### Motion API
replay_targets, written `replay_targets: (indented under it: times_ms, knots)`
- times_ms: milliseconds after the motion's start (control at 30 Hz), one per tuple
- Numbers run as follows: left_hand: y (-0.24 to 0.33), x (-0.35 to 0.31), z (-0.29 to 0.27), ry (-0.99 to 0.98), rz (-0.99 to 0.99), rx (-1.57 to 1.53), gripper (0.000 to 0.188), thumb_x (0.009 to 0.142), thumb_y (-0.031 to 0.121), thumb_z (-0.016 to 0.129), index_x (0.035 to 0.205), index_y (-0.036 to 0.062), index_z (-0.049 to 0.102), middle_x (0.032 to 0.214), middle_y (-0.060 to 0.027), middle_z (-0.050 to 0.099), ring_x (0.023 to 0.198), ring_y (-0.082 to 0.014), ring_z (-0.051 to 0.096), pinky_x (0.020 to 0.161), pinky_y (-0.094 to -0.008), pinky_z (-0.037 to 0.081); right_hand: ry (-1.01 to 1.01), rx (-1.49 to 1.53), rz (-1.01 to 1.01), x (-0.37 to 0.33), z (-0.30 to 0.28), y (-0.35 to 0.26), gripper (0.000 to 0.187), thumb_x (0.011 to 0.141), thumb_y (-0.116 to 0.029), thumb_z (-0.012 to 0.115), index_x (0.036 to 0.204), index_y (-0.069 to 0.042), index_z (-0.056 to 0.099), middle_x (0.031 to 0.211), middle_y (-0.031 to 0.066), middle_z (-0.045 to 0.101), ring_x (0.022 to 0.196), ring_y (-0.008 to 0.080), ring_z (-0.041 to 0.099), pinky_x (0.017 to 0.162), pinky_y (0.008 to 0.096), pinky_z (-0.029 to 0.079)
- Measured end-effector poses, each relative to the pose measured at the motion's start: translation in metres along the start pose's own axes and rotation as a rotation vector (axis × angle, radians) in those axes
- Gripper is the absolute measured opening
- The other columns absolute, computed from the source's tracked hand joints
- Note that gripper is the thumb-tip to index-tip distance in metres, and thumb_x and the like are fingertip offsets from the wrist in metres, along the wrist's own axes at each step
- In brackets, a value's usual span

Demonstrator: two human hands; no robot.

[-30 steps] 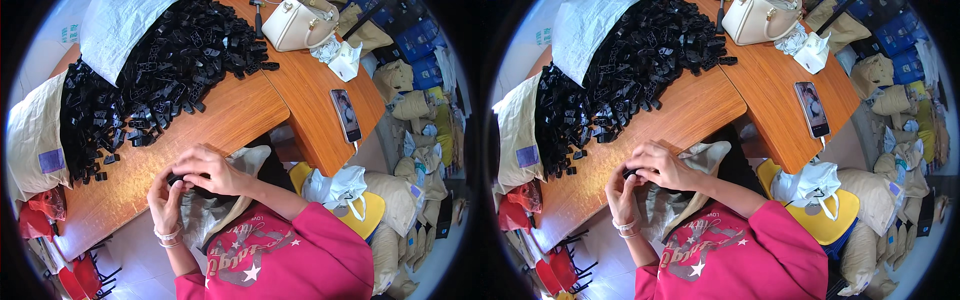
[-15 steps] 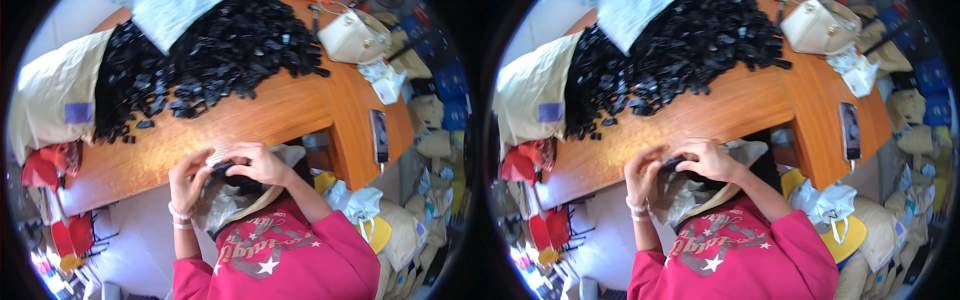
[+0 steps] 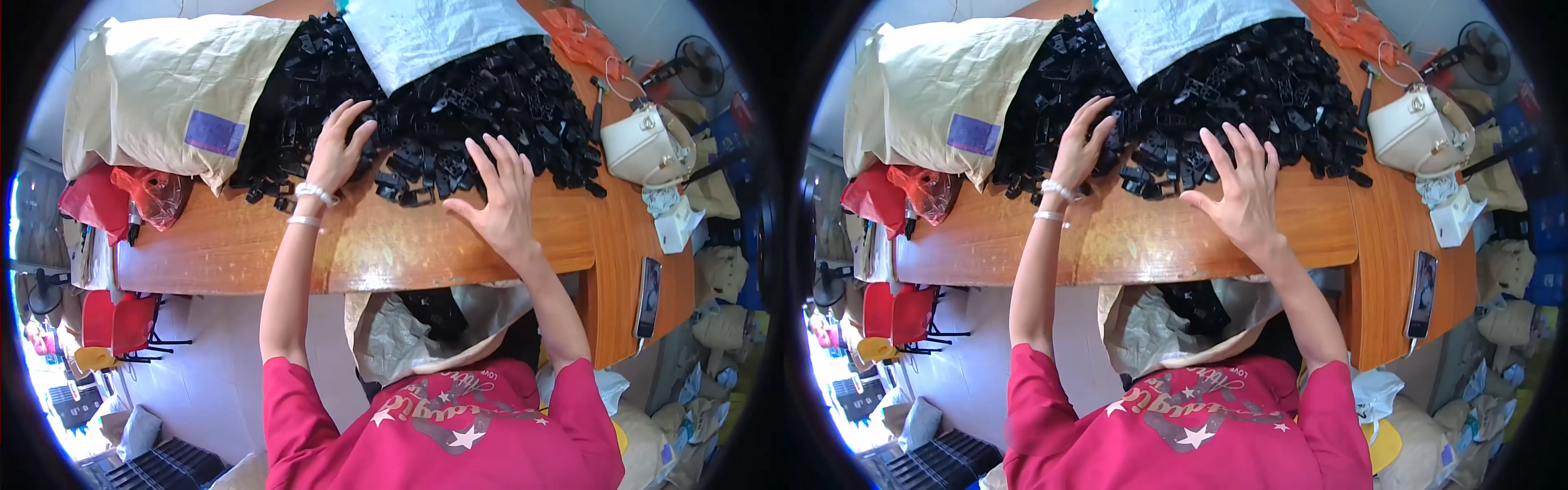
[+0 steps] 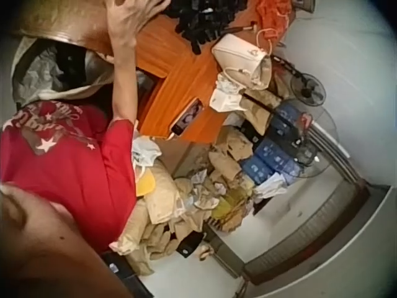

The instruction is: Picking up black plastic components from a desk and placing them into a paper bag.

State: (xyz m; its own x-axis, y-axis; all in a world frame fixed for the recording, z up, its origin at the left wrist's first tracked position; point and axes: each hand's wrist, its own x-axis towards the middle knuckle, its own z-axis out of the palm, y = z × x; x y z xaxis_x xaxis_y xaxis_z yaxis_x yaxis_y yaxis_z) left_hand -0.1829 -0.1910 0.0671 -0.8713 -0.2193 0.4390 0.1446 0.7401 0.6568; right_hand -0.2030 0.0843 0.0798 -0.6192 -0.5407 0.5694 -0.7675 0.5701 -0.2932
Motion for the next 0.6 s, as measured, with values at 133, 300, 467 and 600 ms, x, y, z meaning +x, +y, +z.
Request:
replay_targets:
  times_ms: [133, 300, 467, 600]
  knots:
    - [-0.028, 0.045, 0.020, -0.023, 0.026, 0.345, 0.036, 0.090, 0.044, 0.056, 0.109, 0.0156, 0.068, 0.125, -0.0167, 0.057, 0.117, -0.0338, 0.050, 0.099, -0.0439, 0.038, -0.094, -0.003, 0.002, 0.008, 0.025, 0.004, 0.092, 0.064, -0.054, 0.075, 0.143, -0.024, 0.039, 0.149, 0.0161, 0.025, 0.138, 0.0389, 0.020, 0.105, 0.0679, 0.012]
    - [-0.015, 0.044, 0.048, 0.029, 0.036, 0.614, 0.047, 0.086, 0.056, 0.052, 0.100, 0.0159, 0.072, 0.121, -0.0150, 0.057, 0.110, -0.0361, 0.050, 0.090, -0.0473, 0.038, -0.162, -0.019, -0.020, -0.001, 0.046, -0.001, 0.088, 0.064, -0.063, 0.069, 0.140, -0.027, 0.043, 0.148, 0.0182, 0.027, 0.137, 0.0420, 0.020, 0.103, 0.0683, 0.013]
    - [-0.006, 0.028, 0.052, 0.038, 0.046, 0.533, 0.041, 0.087, 0.051, 0.052, 0.100, 0.0171, 0.073, 0.122, -0.0143, 0.057, 0.113, -0.0363, 0.049, 0.091, -0.0478, 0.037, -0.168, -0.039, -0.055, -0.005, 0.046, -0.005, 0.082, 0.064, -0.059, 0.072, 0.134, -0.022, 0.050, 0.144, 0.0187, 0.033, 0.136, 0.0404, 0.022, 0.103, 0.0664, 0.015]
    - [0.005, 0.009, 0.054, 0.062, 0.038, 0.493, 0.034, 0.087, 0.044, 0.055, 0.099, 0.0178, 0.073, 0.121, -0.0129, 0.058, 0.115, -0.0359, 0.048, 0.090, -0.0474, 0.036, -0.157, -0.009, -0.033, -0.015, 0.039, -0.012, 0.084, 0.063, -0.056, 0.075, 0.133, -0.017, 0.051, 0.145, 0.0179, 0.032, 0.137, 0.0386, 0.022, 0.105, 0.0654, 0.014]
